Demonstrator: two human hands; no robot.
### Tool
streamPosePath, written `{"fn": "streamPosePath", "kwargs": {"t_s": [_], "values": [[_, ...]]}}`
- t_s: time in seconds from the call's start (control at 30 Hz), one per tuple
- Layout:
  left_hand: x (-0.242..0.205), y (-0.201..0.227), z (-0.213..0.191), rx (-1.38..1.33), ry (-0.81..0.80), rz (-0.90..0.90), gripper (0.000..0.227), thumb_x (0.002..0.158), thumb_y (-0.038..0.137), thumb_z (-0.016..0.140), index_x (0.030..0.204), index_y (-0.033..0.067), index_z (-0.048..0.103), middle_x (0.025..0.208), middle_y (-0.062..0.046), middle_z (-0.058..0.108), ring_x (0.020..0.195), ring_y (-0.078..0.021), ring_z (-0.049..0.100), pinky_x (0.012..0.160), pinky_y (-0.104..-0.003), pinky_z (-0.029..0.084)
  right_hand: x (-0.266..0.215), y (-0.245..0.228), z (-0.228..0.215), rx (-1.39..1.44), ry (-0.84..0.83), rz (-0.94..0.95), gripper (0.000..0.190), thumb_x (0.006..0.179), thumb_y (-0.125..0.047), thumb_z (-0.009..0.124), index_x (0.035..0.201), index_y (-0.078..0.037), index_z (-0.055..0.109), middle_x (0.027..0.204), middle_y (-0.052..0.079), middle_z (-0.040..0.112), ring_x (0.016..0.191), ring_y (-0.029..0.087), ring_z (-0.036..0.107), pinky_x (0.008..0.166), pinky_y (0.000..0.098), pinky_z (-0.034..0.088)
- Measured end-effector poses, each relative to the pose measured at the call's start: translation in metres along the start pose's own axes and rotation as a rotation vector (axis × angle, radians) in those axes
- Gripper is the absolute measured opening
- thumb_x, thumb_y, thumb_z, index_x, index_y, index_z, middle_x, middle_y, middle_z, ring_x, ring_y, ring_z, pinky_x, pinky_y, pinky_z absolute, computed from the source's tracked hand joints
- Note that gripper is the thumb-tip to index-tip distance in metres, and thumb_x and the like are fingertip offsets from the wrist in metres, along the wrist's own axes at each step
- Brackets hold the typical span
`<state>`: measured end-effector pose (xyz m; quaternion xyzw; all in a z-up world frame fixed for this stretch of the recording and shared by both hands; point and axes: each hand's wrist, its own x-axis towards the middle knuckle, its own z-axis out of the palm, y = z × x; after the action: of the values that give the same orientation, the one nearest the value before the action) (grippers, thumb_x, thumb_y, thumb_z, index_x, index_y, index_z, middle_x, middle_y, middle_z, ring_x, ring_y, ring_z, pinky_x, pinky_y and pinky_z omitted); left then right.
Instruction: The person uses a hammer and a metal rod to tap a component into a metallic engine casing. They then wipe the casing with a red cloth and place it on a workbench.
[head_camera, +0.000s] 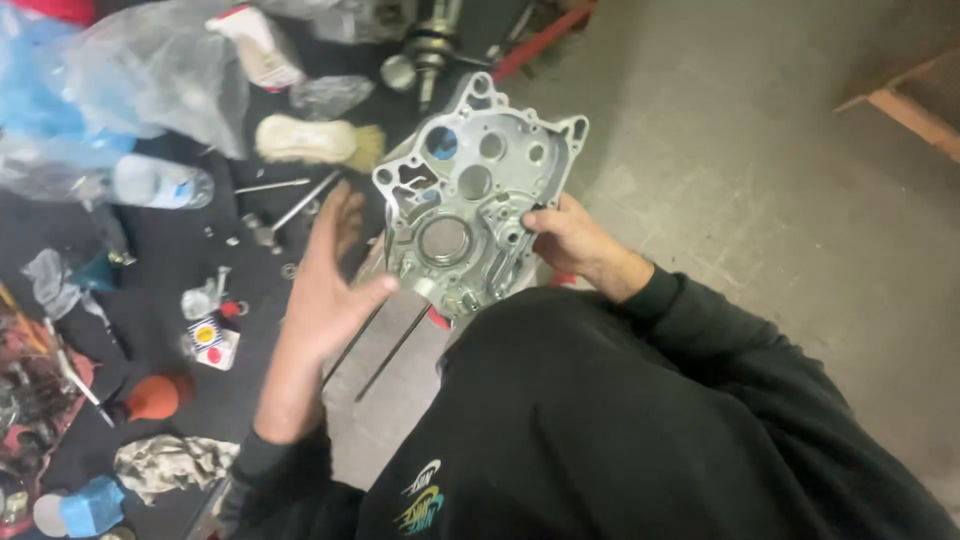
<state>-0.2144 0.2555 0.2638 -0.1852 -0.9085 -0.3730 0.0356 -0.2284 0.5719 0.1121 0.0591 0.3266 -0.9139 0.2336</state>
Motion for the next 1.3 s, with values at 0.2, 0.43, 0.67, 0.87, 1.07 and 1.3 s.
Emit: {"fn": "streamPosePath", "kwargs": {"t_s": [0.2,0.43,0.67,0.87,1.07,1.3], "values": [[0.062,-0.005,0.109,-1.040,-0.305,-0.310,0.085,0.094,0.026,0.083,0.158,-0.0048,0.038,0.151,-0.023,0.054,0.137,-0.0256,0.057,0.117,-0.041,0.045,0.003,-0.079,-0.054,-0.021,-0.137,0.090,0.066,0.086,-0.014,0.080,0.143,0.004,0.052,0.131,0.014,0.068,0.119,0.027,0.067,0.107,0.0447,0.053],[0.150,0.018,0.149,-1.139,-0.198,-0.413,0.058,0.094,0.012,0.071,0.142,-0.0047,0.044,0.123,-0.022,0.069,0.102,-0.0306,0.074,0.089,-0.043,0.061,0.061,-0.139,-0.091,-0.059,-0.181,0.074,0.070,0.088,-0.016,0.079,0.148,0.002,0.047,0.138,0.013,0.063,0.122,0.023,0.065,0.108,0.0410,0.052],[0.295,-0.043,0.197,-1.085,-0.121,-0.284,0.053,0.097,0.011,0.073,0.140,-0.0034,0.046,0.112,-0.018,0.071,0.085,-0.0227,0.071,0.078,-0.038,0.061,0.142,-0.206,-0.142,-0.227,0.079,0.024,0.066,0.097,-0.032,0.069,0.152,-0.014,0.037,0.129,0.008,0.063,0.103,0.025,0.064,0.079,0.0442,0.055],[0.449,-0.051,0.221,-0.497,-0.127,-0.073,0.059,0.093,0.015,0.078,0.141,-0.0037,0.050,0.123,-0.018,0.071,0.100,-0.0249,0.072,0.089,-0.039,0.058,0.174,-0.256,-0.225,-0.310,0.211,0.107,0.044,0.102,-0.036,0.061,0.133,-0.005,0.055,0.111,0.010,0.065,0.097,0.020,0.071,0.084,0.0402,0.061],[0.544,-0.020,0.234,-0.190,-0.189,0.007,0.062,0.095,0.022,0.080,0.143,-0.0032,0.050,0.119,-0.021,0.075,0.108,-0.0357,0.076,0.092,-0.043,0.057,0.211,-0.293,-0.284,-0.210,0.294,0.164,0.033,0.104,-0.035,0.060,0.122,-0.007,0.058,0.095,0.007,0.067,0.083,0.019,0.069,0.078,0.0355,0.058],[0.576,-0.002,0.246,0.027,-0.229,-0.037,0.070,0.095,0.027,0.078,0.139,-0.0130,0.041,0.101,-0.030,0.072,0.097,-0.0455,0.073,0.080,-0.047,0.059,0.256,-0.353,-0.331,-0.194,0.284,0.194,0.030,0.103,-0.032,0.059,0.120,-0.008,0.059,0.095,0.004,0.067,0.083,0.017,0.069,0.077,0.0332,0.059]]}}
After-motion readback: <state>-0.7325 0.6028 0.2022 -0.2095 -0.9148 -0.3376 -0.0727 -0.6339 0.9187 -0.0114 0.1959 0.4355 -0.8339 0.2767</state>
